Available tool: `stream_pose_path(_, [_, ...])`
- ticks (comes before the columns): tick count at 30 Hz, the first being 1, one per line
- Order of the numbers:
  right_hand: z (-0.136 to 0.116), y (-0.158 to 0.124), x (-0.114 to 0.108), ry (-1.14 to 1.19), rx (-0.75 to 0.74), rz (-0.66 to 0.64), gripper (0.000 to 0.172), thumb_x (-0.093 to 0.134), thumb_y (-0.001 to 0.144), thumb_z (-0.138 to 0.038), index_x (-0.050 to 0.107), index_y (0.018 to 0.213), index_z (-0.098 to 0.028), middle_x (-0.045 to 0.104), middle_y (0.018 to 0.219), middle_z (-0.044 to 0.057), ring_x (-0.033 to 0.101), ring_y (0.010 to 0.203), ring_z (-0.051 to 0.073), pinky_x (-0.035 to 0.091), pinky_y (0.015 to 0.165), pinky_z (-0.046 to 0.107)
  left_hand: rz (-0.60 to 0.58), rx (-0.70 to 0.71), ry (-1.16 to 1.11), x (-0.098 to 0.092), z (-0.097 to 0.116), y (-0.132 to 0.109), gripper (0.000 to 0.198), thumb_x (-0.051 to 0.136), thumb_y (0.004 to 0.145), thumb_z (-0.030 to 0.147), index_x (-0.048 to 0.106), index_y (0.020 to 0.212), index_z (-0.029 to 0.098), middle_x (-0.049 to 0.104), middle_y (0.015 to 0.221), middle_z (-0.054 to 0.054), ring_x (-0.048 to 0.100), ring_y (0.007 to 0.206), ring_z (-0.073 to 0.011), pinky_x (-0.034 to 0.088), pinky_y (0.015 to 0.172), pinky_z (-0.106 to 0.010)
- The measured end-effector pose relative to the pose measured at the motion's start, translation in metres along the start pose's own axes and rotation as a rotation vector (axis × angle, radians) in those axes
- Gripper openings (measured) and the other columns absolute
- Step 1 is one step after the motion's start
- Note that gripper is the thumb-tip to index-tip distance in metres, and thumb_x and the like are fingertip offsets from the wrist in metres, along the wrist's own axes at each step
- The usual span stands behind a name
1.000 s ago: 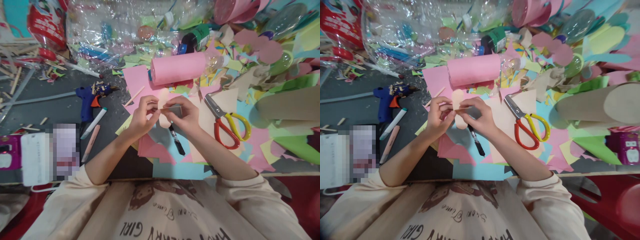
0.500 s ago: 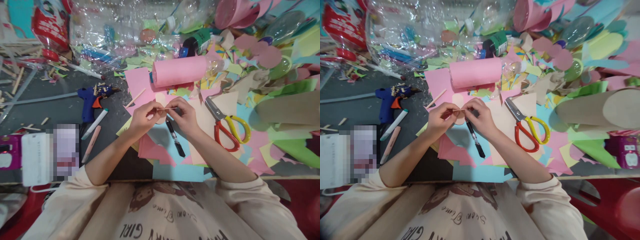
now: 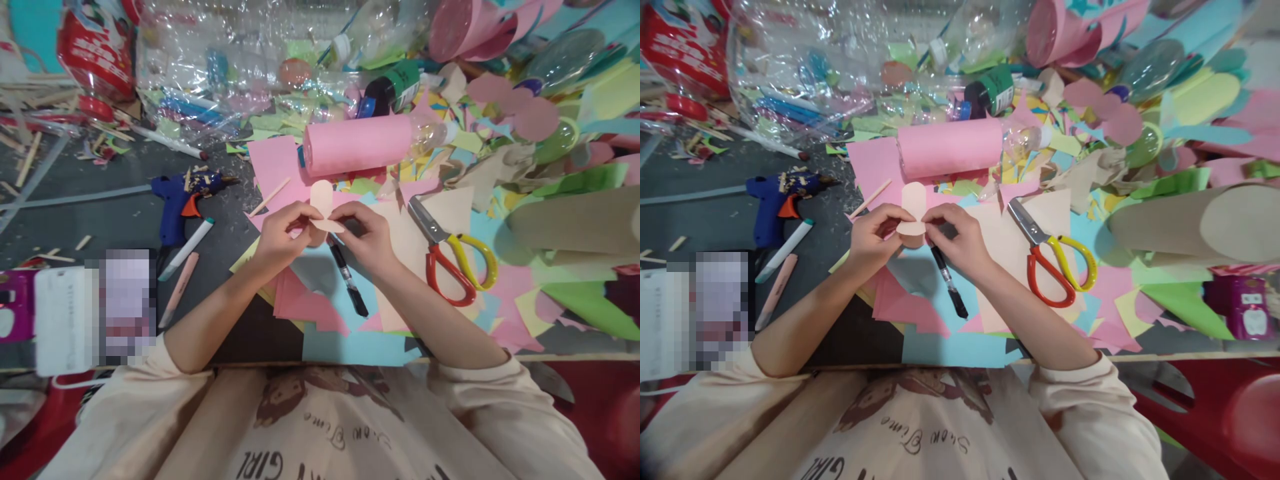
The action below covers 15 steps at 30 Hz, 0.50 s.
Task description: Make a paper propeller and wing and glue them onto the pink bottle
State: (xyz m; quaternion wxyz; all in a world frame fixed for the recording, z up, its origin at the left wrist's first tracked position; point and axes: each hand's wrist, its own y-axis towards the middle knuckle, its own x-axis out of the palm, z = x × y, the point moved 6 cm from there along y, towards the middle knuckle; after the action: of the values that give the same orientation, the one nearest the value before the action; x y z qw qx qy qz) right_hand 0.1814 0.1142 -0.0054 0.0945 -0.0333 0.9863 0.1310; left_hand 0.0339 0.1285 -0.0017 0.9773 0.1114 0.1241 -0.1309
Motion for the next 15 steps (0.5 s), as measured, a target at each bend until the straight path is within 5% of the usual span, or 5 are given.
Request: stream_pose_path(15, [0.0017,0.0011,0.0005,0.083,0.050,0.003,0.007,0.068,0.081,-0.028,0.067,0.079,-0.021,0.067,0.076,-0.001,0.060,0.067,0.012,0.050,0.063,0.028,-0.006,-0.028,-0.044,0.0006,-0.0029,-0.0004,0.009,0.059,0.076,0.013,0.064,0.079,0.019,0.072,0.080,0.001,0.069,0.074,-0.0103,0.056,0.069,-0.020])
